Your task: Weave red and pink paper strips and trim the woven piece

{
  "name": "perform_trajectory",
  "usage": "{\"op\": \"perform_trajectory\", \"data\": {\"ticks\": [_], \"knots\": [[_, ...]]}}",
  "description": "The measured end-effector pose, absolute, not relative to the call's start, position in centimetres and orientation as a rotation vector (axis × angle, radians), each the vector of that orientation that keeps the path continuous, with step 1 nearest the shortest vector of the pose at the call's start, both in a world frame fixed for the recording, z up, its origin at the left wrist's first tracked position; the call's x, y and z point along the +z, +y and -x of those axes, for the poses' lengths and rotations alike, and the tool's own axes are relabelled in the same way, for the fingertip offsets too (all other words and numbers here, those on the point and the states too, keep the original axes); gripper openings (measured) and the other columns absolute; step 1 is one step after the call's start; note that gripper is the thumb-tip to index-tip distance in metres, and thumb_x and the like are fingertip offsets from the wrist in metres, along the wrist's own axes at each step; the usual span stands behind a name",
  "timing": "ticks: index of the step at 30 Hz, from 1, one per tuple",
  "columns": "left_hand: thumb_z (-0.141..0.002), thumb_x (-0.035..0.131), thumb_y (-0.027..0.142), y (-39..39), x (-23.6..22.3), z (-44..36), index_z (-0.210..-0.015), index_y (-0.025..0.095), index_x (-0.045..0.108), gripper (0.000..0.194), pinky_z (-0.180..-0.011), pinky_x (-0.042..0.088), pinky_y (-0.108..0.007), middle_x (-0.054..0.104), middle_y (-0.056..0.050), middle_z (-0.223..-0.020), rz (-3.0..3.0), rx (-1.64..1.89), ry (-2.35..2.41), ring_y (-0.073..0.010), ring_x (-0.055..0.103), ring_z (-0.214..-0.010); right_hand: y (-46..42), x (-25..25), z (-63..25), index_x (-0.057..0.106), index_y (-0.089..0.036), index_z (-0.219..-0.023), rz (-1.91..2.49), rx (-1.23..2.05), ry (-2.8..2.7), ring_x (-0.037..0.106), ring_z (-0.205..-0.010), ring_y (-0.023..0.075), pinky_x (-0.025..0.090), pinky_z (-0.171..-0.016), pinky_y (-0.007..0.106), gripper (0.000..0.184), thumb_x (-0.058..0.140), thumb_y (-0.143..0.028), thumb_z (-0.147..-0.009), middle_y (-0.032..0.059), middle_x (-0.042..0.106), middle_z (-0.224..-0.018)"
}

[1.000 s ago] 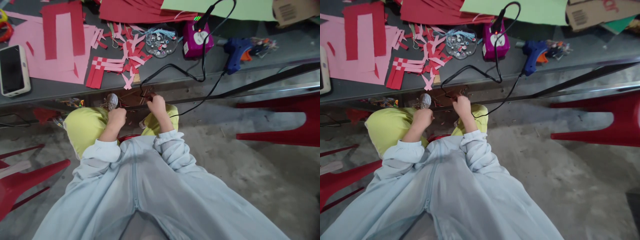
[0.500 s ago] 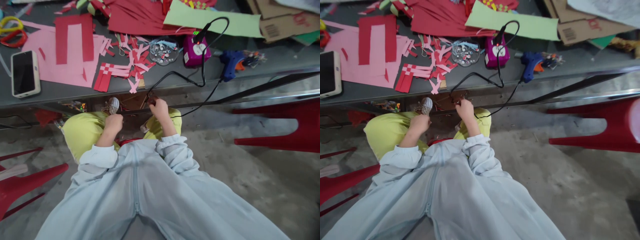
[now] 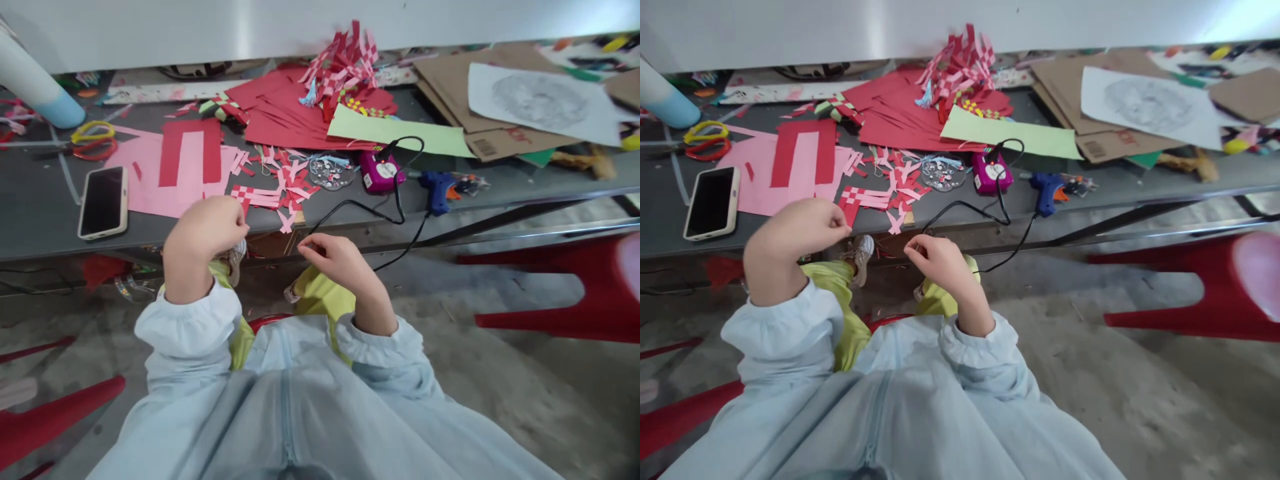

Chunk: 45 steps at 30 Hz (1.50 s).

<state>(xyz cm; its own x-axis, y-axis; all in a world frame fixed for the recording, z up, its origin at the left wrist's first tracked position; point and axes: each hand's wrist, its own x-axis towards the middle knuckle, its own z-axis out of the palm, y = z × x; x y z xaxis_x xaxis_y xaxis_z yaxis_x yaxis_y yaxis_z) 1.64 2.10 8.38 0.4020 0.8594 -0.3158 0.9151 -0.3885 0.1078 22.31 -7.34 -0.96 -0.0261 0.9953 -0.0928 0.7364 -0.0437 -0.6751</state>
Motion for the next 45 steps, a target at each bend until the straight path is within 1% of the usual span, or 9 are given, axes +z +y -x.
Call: {"op": "perform_trajectory", "data": {"ticks": [3,6,9,12,19,28,35,39,45], "knots": [[-0.077,0.054,0.019,3.8,8.9,-0.5,-0.057,0.021,0.054,0.02,-0.064,0.04,-0.038,0.059,-0.008,-0.064,-2.386,-0.127,1.758,-0.0274,0.061,-0.069,-5.9,1.3,-21.0,0.071,-0.018,-0.092,1.795,0.712,-1.878,0.055,-0.062,0.0138,0.034,-0.062,0.026,0.024,0.052,-0.033,-0.092,0.0021,0.069,-0.072],[-0.078,0.052,0.018,4.5,7.4,0.7,-0.059,0.021,0.054,0.02,-0.069,0.044,-0.043,0.061,-0.009,-0.068,-2.306,0.046,1.844,-0.029,0.061,-0.073,-3.5,2.5,-19.6,0.071,-0.018,-0.094,1.816,0.579,-1.96,0.058,-0.066,0.0154,0.034,-0.065,0.027,0.021,0.053,-0.028,-0.092,0.0027,0.071,-0.075],[-0.08,0.052,0.019,5.4,5.5,1.1,-0.072,0.02,0.064,0.015,-0.074,0.048,-0.043,0.067,-0.009,-0.076,-2.231,0.107,1.892,-0.0284,0.062,-0.078,-1.0,2.9,-18.0,0.072,-0.018,-0.095,1.861,0.456,-2.046,0.064,-0.076,0.0199,0.033,-0.066,0.029,0.022,0.053,-0.027,-0.092,0.0055,0.075,-0.083],[-0.085,0.05,0.019,6.6,4.1,0.5,-0.092,0.021,0.071,0.022,-0.08,0.051,-0.041,0.073,-0.01,-0.093,-2.206,0.224,1.852,-0.0261,0.065,-0.088,1.1,2.8,-16.6,0.073,-0.018,-0.1,1.889,0.366,-2.11,0.067,-0.085,0.0236,0.034,-0.067,0.031,0.025,0.05,-0.026,-0.094,0.008,0.076,-0.091],[-0.083,0.048,0.005,7.5,3.0,-0.8,-0.118,0.014,0.067,0.041,-0.093,0.052,-0.042,0.072,-0.013,-0.112,-2.281,0.296,1.722,-0.0284,0.064,-0.107,2.7,1.7,-15.1,0.072,-0.018,-0.106,1.969,0.28,-2.12,0.069,-0.091,0.027,0.036,-0.067,0.033,0.03,0.045,-0.026,-0.096,0.0087,0.077,-0.096],[-0.087,0.05,0.01,7.6,2.8,-1.1,-0.131,0.011,0.061,0.045,-0.103,0.049,-0.044,0.067,-0.011,-0.129,-2.359,0.156,1.633,-0.0318,0.056,-0.118,1.7,1.0,-14.4,0.073,-0.021,-0.11,2.053,0.348,-2.083,0.071,-0.093,0.0277,0.041,-0.07,0.034,0.036,0.041,-0.031,-0.098,0.008,0.078,-0.099],[-0.087,0.046,0.007,8.2,2.3,-1.6,-0.128,0.011,0.062,0.044,-0.11,0.043,-0.044,0.065,-0.011,-0.131,-2.33,0.246,1.595,-0.0299,0.055,-0.122,1.4,1.0,-14.3,0.073,-0.021,-0.113,2.059,0.381,-2.062,0.071,-0.093,0.0297,0.043,-0.072,0.035,0.038,0.038,-0.031,-0.098,0.0106,0.077,-0.102],[-0.08,0.049,0.002,8.4,2.5,-1.8,-0.122,0.012,0.063,0.045,-0.104,0.047,-0.041,0.066,-0.013,-0.123,-2.246,0.385,1.568,-0.0259,0.06,-0.113,1.5,0.6,-14.4,0.073,-0.021,-0.112,2.039,0.378,-2.075,0.071,-0.089,0.0308,0.043,-0.068,0.036,0.039,0.039,-0.031,-0.097,0.0127,0.077,-0.098],[-0.073,0.054,-0.001,8.1,3.0,-1.0,-0.122,0.02,0.059,0.053,-0.083,0.053,-0.031,0.068,-0.003,-0.101,-2.038,0.696,1.506,-0.0141,0.062,-0.082,1.8,0.2,-15.6,0.075,-0.021,-0.107,1.855,0.41,-1.851,0.069,-0.088,0.0245,0.046,-0.075,0.033,0.032,0.047,-0.031,-0.095,0.0086,0.077,-0.096]]}}
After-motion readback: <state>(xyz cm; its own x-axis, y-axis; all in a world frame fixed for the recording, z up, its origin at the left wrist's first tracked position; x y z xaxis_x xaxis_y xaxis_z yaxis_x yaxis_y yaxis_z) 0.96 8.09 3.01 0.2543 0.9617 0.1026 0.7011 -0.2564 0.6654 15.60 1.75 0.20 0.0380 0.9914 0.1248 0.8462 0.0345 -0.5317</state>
